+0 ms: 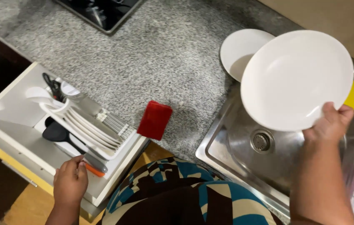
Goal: The person clears plates from a drying rack in a drawer and wipes down the granite countertop with a red sponge.
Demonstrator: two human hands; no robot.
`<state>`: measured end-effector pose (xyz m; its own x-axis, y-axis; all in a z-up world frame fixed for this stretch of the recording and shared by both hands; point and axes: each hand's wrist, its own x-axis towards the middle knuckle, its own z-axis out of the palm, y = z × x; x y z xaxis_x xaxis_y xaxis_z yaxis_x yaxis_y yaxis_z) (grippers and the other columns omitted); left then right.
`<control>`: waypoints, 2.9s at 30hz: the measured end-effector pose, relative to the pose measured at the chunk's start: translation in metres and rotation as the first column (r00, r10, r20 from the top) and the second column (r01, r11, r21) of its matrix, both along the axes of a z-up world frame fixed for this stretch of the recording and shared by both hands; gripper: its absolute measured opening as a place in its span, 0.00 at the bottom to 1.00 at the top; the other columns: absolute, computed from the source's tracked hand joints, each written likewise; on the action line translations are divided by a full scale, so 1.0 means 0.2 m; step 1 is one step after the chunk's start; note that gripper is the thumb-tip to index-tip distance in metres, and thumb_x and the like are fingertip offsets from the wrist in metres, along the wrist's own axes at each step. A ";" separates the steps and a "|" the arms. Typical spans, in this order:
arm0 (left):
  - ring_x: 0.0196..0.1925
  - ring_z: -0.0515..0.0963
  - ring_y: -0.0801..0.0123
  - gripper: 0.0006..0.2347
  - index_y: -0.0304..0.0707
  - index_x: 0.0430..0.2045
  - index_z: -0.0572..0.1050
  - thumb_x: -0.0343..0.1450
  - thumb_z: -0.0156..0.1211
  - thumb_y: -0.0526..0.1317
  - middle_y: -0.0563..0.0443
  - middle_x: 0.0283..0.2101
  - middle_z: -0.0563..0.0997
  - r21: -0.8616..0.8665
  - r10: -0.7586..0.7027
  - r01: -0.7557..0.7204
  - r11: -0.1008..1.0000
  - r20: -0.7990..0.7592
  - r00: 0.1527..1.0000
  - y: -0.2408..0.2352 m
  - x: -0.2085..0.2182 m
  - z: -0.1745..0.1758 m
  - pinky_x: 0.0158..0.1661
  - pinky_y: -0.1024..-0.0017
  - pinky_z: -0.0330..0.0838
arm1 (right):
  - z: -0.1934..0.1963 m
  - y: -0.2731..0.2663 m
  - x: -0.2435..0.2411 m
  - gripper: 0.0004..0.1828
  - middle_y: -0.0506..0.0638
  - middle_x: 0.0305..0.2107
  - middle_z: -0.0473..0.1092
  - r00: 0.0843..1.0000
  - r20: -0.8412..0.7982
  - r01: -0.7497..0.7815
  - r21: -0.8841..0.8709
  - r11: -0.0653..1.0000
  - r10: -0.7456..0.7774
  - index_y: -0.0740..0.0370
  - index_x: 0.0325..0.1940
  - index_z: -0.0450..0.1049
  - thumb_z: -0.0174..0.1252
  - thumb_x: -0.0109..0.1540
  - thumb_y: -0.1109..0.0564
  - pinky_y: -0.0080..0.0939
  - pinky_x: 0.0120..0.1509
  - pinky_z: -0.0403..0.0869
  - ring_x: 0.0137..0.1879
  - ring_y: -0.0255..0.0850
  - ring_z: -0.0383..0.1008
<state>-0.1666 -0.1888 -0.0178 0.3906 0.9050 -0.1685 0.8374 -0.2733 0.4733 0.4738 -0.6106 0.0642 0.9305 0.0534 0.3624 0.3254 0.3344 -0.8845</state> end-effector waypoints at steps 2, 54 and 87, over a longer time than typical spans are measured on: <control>0.58 0.76 0.51 0.16 0.43 0.54 0.79 0.76 0.46 0.44 0.44 0.52 0.82 0.053 -0.037 0.036 0.998 0.014 0.999 0.02 0.00 -0.05 0.65 0.56 0.60 | 0.01 -0.16 -0.03 0.16 0.51 0.51 0.73 0.997 -0.019 0.075 -0.051 0.996 -0.076 0.45 0.45 0.64 0.61 0.66 0.64 0.56 0.65 0.79 0.55 0.45 0.76; 0.55 0.81 0.45 0.38 0.36 0.66 0.63 0.64 0.44 0.64 0.34 0.59 0.76 -0.644 0.167 0.631 0.433 0.745 0.646 0.17 0.85 1.14 0.54 0.50 0.78 | 0.15 1.11 -0.80 0.18 0.51 0.35 0.71 0.673 -0.718 -0.278 -0.023 0.960 0.178 0.49 0.38 0.62 0.67 0.59 0.60 0.54 0.37 0.77 0.37 0.46 0.74; 0.36 0.82 0.30 0.35 0.31 0.70 0.38 0.69 0.50 0.26 0.15 0.50 0.69 -0.459 0.355 -0.290 0.840 0.059 0.933 0.52 0.62 0.86 0.30 0.50 0.84 | -0.15 1.61 -1.05 0.22 0.54 0.74 0.42 0.811 -0.184 -0.217 -0.976 -0.006 0.555 0.46 0.62 0.59 0.54 0.68 0.41 0.76 0.73 0.14 0.81 0.64 0.28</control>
